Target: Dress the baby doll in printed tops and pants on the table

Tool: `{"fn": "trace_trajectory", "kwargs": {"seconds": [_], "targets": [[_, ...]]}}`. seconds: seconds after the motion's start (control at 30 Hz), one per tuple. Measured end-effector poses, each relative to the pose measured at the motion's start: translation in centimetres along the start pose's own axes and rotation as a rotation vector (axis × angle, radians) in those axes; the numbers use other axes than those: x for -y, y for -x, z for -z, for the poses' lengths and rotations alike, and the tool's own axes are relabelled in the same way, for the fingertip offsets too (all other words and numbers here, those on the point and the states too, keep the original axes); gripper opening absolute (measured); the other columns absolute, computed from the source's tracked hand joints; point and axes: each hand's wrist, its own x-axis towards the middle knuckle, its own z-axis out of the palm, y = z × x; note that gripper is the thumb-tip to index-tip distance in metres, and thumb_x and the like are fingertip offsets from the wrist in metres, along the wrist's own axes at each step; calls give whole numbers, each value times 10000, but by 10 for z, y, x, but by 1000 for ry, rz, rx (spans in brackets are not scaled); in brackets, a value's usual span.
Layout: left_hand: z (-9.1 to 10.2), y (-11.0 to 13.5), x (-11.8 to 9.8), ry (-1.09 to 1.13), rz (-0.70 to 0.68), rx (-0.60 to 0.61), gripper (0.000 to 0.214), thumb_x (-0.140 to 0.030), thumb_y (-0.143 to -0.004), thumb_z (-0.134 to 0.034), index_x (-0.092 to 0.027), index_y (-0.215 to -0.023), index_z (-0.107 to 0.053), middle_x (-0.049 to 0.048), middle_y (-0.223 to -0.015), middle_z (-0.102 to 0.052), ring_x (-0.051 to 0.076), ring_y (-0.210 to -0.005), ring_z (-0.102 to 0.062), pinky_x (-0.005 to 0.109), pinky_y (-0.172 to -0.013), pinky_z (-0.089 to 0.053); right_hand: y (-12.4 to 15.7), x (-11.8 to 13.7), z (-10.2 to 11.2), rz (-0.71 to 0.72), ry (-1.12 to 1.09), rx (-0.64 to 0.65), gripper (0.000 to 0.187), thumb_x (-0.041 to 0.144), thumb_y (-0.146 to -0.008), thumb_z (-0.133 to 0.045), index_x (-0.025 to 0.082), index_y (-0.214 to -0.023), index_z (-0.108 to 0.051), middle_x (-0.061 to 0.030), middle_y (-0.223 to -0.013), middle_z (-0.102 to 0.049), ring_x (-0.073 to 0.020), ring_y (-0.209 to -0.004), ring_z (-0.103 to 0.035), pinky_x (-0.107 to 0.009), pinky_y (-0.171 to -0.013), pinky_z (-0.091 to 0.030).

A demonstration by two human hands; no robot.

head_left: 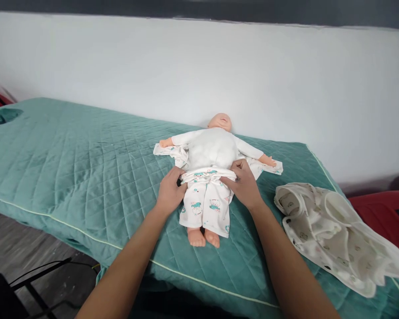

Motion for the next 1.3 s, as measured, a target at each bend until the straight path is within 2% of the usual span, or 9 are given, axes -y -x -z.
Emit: {"fn": "trace_trajectory", "kwargs": {"seconds": [0.2, 0.33, 0.47, 0.67, 0.87, 0.97, 1.1, 1.2, 1.3], "targets": [[-5, -4, 8, -75, -11, 40, 149, -132, -777, -534, -228, -892, -536, 7, -887, -591, 189, -827, -539, 301, -727, -400, 25, 14, 3, 86, 98, -12, 385, 409, -887, -629, 231, -619, -417, -9, -733, -511, -197, -768, -503, -347, -710, -392], [-5, -4, 9, -99, -4, 53, 202, -108, -753, -512, -230, -910, -547, 16, -930, -608, 192, -848, -544, 303, -741, -401, 48, 26, 0, -56, 45, 21, 435, 472, -917, -597, 224, -601, -431, 22, -606, -468, -166, -654, -467, -322, -657, -351], [-4, -4, 7, -23, -49, 50, 183, -113, -762, -512, -221, -906, -549, 8, -895, -585, 178, -822, -531, 294, -742, -407, 48, 26, -1, -185, 0, 58, 460, 523, -895, -615, 218, -607, -424, 45, -580, -409, -139, -608, -419, -299, -603, -311], [3, -4, 1, 161, -55, 76, 117, -120, -768, -525, -212, -839, -532, -9, -850, -540, 156, -785, -492, 279, -733, -409, 43, 22, 2, -265, -181, 137, 407, 592, -860, -643, 216, -761, -525, 48, -697, -465, -140, -677, -437, -277, -606, -355], [18, 34, -4, 220, -20, 186, 96, -118, -796, -510, -209, -782, -539, 10, -880, -595, 164, -787, -524, 292, -724, -424, 41, 19, 3, -277, -246, 179, 378, 570, -820, -696, 223, -874, -557, 39, -780, -537, -161, -753, -493, -278, -659, -419], [21, 50, -4, 264, -13, 180, 149, -132, -813, -530, -217, -929, -571, 35, -1017, -606, 175, -895, -563, 299, -802, -460, 38, 19, 2, -248, -212, 162, 371, 568, -820, -690, 224, -825, -550, 41, -744, -524, -159, -727, -488, -280, -647, -411], [20, 51, -5, 304, -23, 171, 401, -137, -802, -571, -229, -1189, -525, 77, -1276, -518, 179, -1053, -546, 303, -902, -460, 47, 30, 3, -224, -102, 122, 378, 557, -854, -656, 221, -731, -539, 41, -673, -499, -155, -674, -473, -292, -632, -384], [19, 45, -7, 296, -13, 220, 326, -125, -797, -560, -214, -1110, -542, 51, -1154, -547, 166, -988, -535, 287, -871, -452, 66, 46, 5, -219, -72, 155, 417, 547, -897, -605, 220, -656, -514, 29, -626, -499, -169, -673, -497, -315, -667, -405], [20, 38, -7, 283, 20, 257, 241, -123, -774, -561, -210, -998, -545, 13, -997, -549, 156, -869, -512, 277, -795, -447, 87, 59, 8, -218, -138, 207, 330, 556, -860, -654, 226, -877, -639, -13, -827, -645, -228, -839, -596, -368, -788, -480]]}}
